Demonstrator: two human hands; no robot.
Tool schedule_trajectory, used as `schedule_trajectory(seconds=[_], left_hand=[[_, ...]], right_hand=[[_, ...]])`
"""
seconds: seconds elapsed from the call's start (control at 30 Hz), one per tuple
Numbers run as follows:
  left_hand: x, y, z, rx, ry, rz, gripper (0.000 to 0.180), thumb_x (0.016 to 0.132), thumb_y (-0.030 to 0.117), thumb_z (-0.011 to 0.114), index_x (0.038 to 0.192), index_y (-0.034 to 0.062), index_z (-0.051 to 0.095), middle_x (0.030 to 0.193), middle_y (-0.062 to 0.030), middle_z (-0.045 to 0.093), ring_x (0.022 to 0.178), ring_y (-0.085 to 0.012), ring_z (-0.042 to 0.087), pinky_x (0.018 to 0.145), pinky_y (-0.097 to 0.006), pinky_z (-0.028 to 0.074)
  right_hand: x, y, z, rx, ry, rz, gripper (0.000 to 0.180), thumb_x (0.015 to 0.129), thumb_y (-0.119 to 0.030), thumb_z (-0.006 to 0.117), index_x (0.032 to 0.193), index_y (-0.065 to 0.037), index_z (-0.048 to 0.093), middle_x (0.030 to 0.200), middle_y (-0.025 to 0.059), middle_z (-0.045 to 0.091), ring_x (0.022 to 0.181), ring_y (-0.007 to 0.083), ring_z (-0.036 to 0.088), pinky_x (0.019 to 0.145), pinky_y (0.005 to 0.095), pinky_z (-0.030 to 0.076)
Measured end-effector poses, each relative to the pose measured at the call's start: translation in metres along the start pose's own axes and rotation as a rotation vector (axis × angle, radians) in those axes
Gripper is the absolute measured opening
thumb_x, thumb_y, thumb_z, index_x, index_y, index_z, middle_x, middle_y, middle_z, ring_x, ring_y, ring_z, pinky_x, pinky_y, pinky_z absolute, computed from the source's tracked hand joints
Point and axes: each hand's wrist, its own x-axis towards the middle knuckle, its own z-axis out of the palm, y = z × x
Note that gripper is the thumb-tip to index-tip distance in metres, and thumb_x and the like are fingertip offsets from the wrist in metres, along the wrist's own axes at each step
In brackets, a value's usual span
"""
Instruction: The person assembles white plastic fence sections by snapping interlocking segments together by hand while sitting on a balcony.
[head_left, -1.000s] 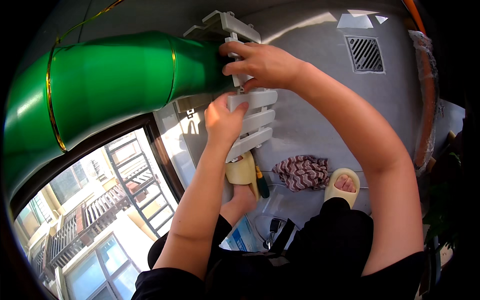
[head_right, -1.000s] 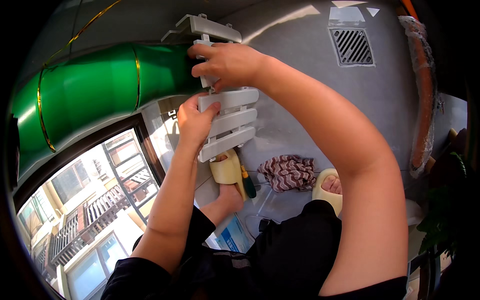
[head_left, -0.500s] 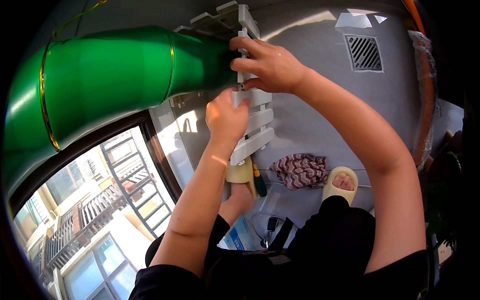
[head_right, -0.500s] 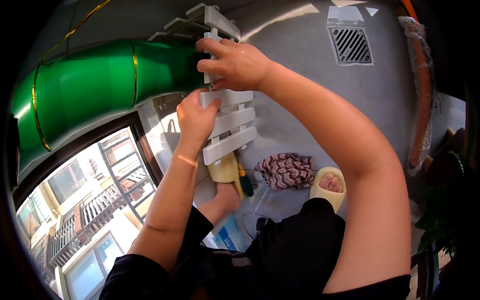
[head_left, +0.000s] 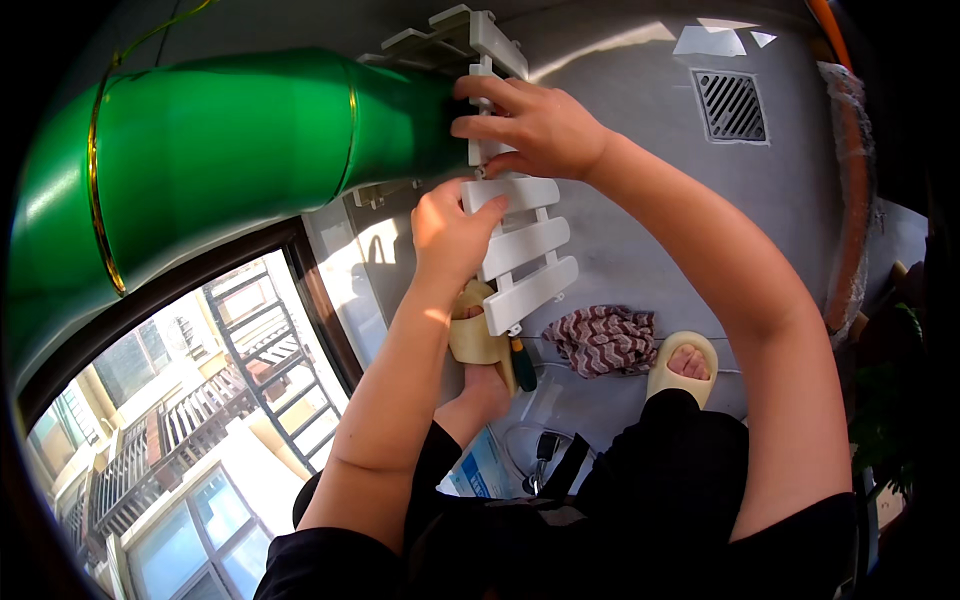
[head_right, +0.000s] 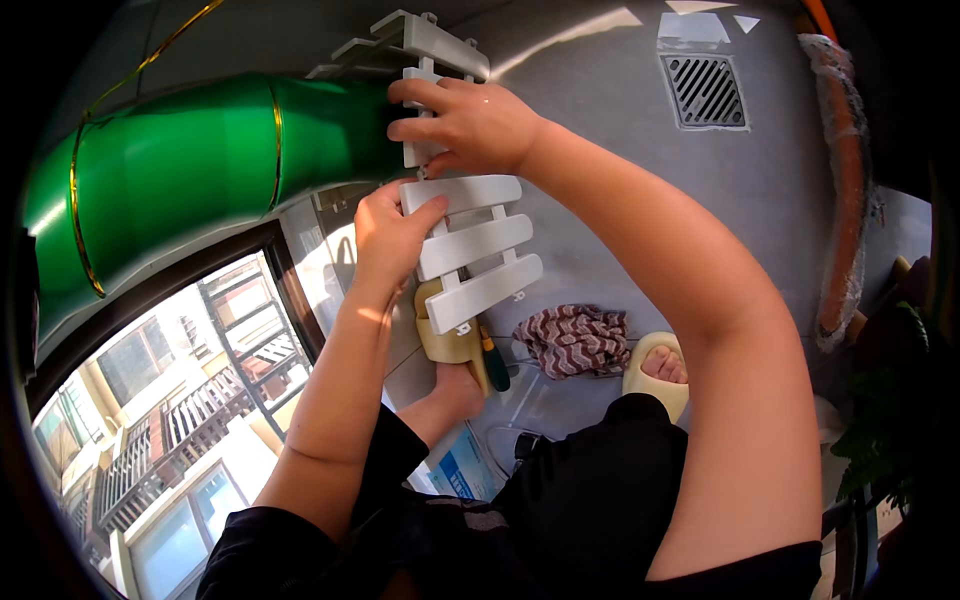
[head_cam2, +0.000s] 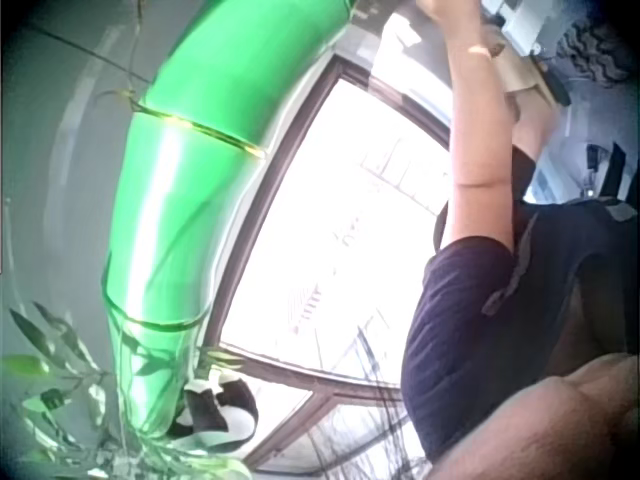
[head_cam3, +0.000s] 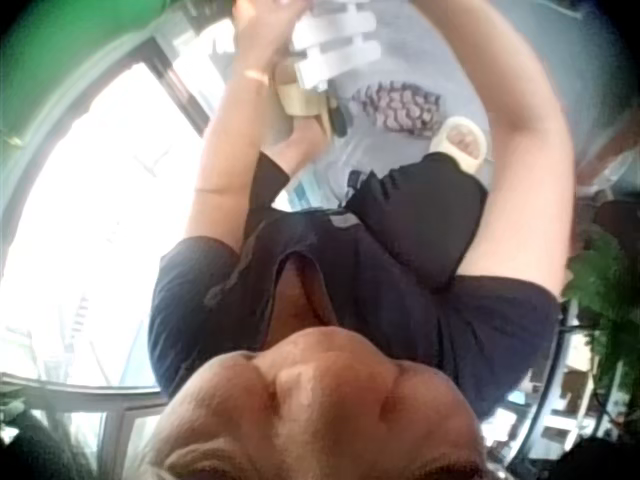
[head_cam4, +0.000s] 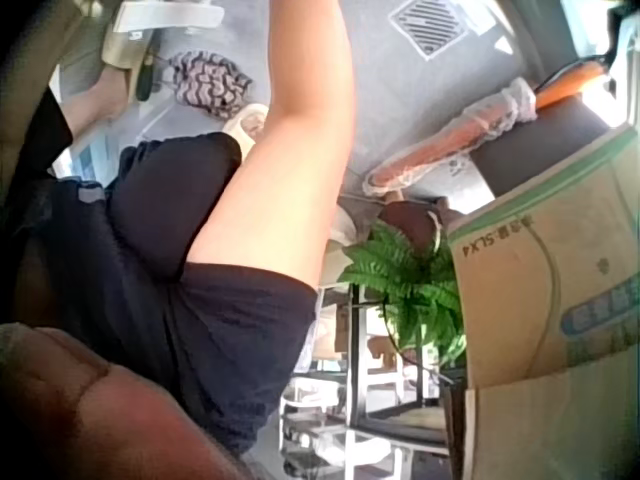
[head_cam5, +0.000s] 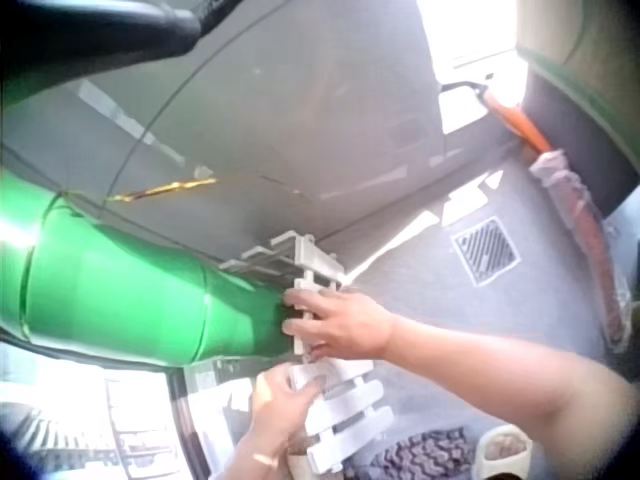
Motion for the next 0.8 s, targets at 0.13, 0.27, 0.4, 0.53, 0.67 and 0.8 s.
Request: schedule_trajectory(seconds=[0.13, 0.27, 0.4, 0.53, 0.67, 0.8], left_hand=[[0.004, 0.006, -0.01, 0.168, -0.02, 0.036, 0.03, 0.068, 0.02, 0.069, 0.085, -0.0034, 0.062, 0.07, -0.015, 0.064, 0.063, -0.0253, 0.061, 0.062, -0.033, 0.047], [0.0, 0.01, -0.006, 0.312, 0.055, -0.018, 0.031, 0.068, 0.026, 0.068, 0.078, -0.0023, 0.061, 0.069, -0.0202, 0.061, 0.068, -0.0371, 0.059, 0.065, -0.04, 0.046], [-0.003, -0.002, 0.002, 0.336, 0.17, 0.104, 0.032, 0.069, 0.028, 0.067, 0.077, -0.0018, 0.06, 0.068, -0.0216, 0.059, 0.068, -0.0399, 0.057, 0.066, -0.044, 0.044], [-0.005, 0.003, 0.008, 0.432, 0.176, 0.153, 0.027, 0.071, 0.024, 0.067, 0.082, -0.0003, 0.064, 0.065, -0.0142, 0.062, 0.058, -0.025, 0.059, 0.06, -0.033, 0.046], [-0.001, 0.006, -0.005, 0.427, 0.068, 0.145, 0.027, 0.071, 0.022, 0.067, 0.087, 0.0001, 0.064, 0.069, -0.0129, 0.064, 0.061, -0.0223, 0.059, 0.063, -0.031, 0.046], [0.014, 0.008, -0.024, 0.35, -0.051, 0.072, 0.027, 0.072, 0.015, 0.066, 0.094, -0.0006, 0.062, 0.082, -0.013, 0.065, 0.072, -0.0158, 0.06, 0.069, -0.029, 0.047]], right_hand=[[-0.001, 0.001, 0.002, 0.012, 0.012, 0.004, 0.052, 0.055, -0.013, 0.076, 0.102, -0.019, 0.054, 0.123, 0.0035, 0.044, 0.091, 0.023, 0.056, 0.073, 0.0352, 0.049], [0.0, -0.001, 0.001, 0.023, 0.002, 0.038, 0.049, 0.057, -0.014, 0.075, 0.101, -0.019, 0.054, 0.124, 0.0024, 0.043, 0.093, 0.0237, 0.055, 0.075, 0.0349, 0.049], [0.002, -0.011, 0.006, -0.043, 0.008, 0.099, 0.048, 0.056, -0.018, 0.076, 0.099, -0.02, 0.054, 0.124, 0.0004, 0.043, 0.093, 0.0231, 0.055, 0.073, 0.0341, 0.05], [-0.003, -0.006, -0.001, -0.066, -0.039, 0.118, 0.05, 0.056, -0.019, 0.076, 0.101, -0.021, 0.054, 0.125, 0.0001, 0.043, 0.093, 0.0225, 0.055, 0.072, 0.0337, 0.05], [-0.005, -0.005, 0.0, -0.017, 0.037, 0.073, 0.05, 0.059, -0.017, 0.075, 0.104, -0.021, 0.053, 0.125, 0.0012, 0.043, 0.089, 0.0236, 0.056, 0.071, 0.0343, 0.05], [-0.019, -0.007, 0.004, 0.096, 0.291, 0.322, 0.052, 0.064, -0.014, 0.074, 0.111, -0.017, 0.051, 0.125, 0.0049, 0.043, 0.087, 0.0242, 0.057, 0.073, 0.0341, 0.049]])
